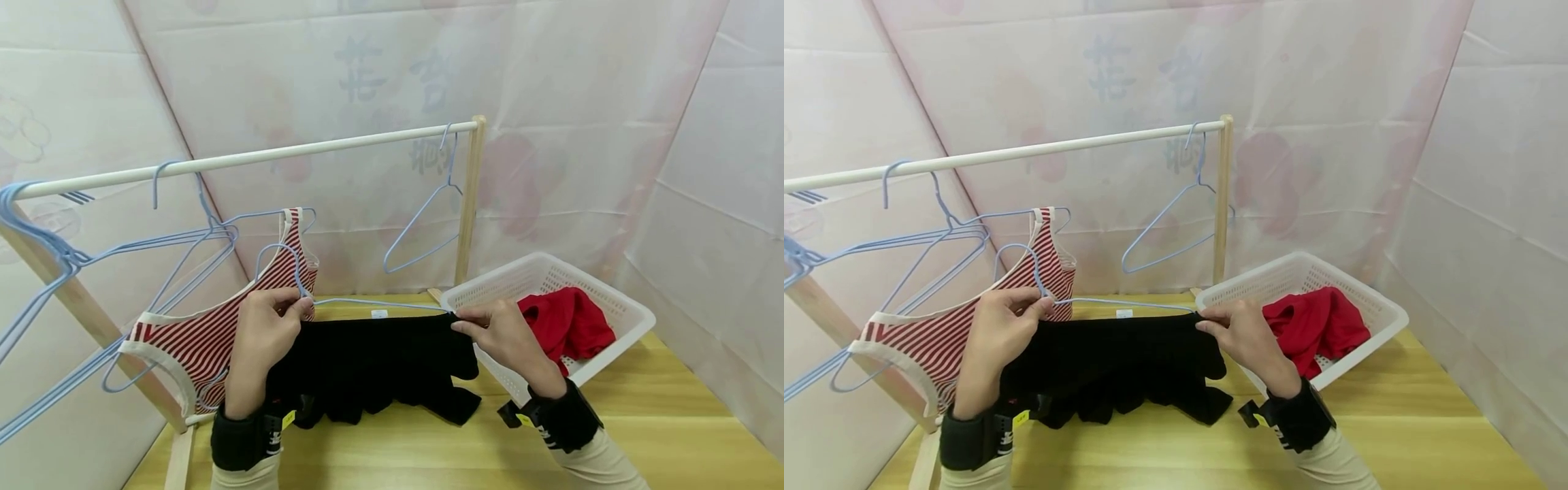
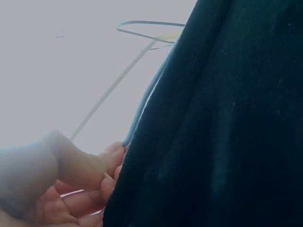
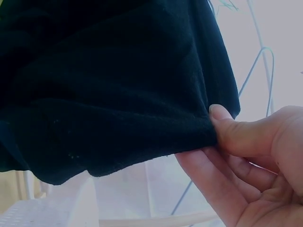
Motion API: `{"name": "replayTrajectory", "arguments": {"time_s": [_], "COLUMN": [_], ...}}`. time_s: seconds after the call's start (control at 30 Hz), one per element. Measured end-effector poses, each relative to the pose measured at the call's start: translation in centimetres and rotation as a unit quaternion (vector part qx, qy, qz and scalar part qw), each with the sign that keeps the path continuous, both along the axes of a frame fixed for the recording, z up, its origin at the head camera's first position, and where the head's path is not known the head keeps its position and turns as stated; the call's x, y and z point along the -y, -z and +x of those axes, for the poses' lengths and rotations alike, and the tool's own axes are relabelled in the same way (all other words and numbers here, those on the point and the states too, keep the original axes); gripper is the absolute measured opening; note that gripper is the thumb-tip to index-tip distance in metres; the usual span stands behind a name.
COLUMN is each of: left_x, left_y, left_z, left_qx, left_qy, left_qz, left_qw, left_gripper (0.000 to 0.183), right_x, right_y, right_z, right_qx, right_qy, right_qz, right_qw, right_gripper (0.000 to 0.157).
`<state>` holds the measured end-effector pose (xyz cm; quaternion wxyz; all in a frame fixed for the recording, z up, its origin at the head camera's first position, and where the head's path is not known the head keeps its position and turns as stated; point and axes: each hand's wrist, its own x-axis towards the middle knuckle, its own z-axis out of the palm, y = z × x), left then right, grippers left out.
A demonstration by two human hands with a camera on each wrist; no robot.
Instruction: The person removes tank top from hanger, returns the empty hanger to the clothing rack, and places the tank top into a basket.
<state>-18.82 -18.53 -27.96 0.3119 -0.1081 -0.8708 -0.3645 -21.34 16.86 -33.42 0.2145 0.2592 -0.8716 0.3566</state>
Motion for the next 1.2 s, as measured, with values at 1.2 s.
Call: {"name": "replayTrajectory", "arguments": {"time_s": [1.2], "left_x": [-3.7], "left_y": [1.1], "left_z": [-1.8], "left_qx": [-0.005], "left_qy": [0.069], "left_qz": [0.097], "left_qw": [0.9929], "left_gripper": [0.008], "right_x": [3.9], "right_y": [3.2], "right_z": [0.1], "right_qx": [-0.024], "right_qy": [-0.19], "right_qz": [0.074], "right_qw": [0.979], "right_gripper": [0.01]}}
